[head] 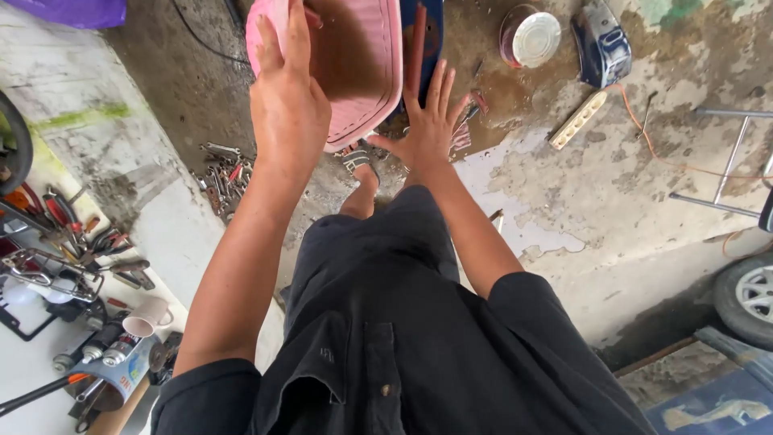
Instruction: Cleaning a blue motorcycle fuel tank or body part by wiping it with hands using a cleaning solution from a pink bucket.
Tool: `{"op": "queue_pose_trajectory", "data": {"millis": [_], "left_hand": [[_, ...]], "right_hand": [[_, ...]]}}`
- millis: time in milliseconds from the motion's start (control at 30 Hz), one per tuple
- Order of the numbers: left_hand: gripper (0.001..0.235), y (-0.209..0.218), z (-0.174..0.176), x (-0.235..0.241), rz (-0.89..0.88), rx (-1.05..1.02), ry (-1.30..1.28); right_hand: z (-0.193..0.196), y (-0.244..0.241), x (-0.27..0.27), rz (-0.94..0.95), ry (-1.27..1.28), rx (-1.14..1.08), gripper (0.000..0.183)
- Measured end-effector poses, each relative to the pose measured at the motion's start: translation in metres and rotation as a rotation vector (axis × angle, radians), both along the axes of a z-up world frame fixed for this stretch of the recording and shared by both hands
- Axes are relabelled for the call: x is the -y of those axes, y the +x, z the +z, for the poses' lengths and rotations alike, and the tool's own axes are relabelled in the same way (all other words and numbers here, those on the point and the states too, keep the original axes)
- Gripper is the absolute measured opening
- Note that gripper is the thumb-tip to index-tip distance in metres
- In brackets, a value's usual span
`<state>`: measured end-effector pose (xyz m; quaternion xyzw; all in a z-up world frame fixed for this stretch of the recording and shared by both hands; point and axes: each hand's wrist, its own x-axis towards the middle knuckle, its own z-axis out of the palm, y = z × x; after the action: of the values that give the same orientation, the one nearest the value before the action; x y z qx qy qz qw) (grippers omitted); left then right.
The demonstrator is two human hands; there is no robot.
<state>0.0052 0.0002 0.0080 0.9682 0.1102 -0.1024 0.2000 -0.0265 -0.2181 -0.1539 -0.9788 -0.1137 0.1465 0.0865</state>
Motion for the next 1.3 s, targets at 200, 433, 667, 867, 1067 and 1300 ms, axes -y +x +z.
{"op": "queue_pose_trajectory", "data": {"millis": [200,433,667,867,1067,1300], "left_hand": [[0.084,-0.007,-0.012,-0.004,-0.017,0.077,0.074],[0.087,-0.006,-0.013,0.01,-0.039,0.037,0.096],[0.086,-0.013,-0.021,0.008,-0.045,0.011,0.143],[0.087,-0.013,-0.029,0.011,-0.057,-0.025,0.168],[0.074,-0.008,-0.029,-0.007,0.005,0.08,0.106],[0.071,-0.002,-0.031,-0.013,0.033,-0.038,0.202]], "right_hand": [[0.001,-0.017,0.01,0.006,0.116,0.047,0.128],[-0.004,-0.031,0.015,0.016,0.091,0.056,0.133],[-0.001,-0.03,0.011,0.033,0.033,0.087,0.137],[-0.002,-0.01,0.008,0.016,-0.017,-0.015,0.135],[0.006,-0.03,0.016,0.042,-0.006,0.049,0.133],[0.015,-0.011,0.014,0.092,-0.099,-0.013,0.131]]}}
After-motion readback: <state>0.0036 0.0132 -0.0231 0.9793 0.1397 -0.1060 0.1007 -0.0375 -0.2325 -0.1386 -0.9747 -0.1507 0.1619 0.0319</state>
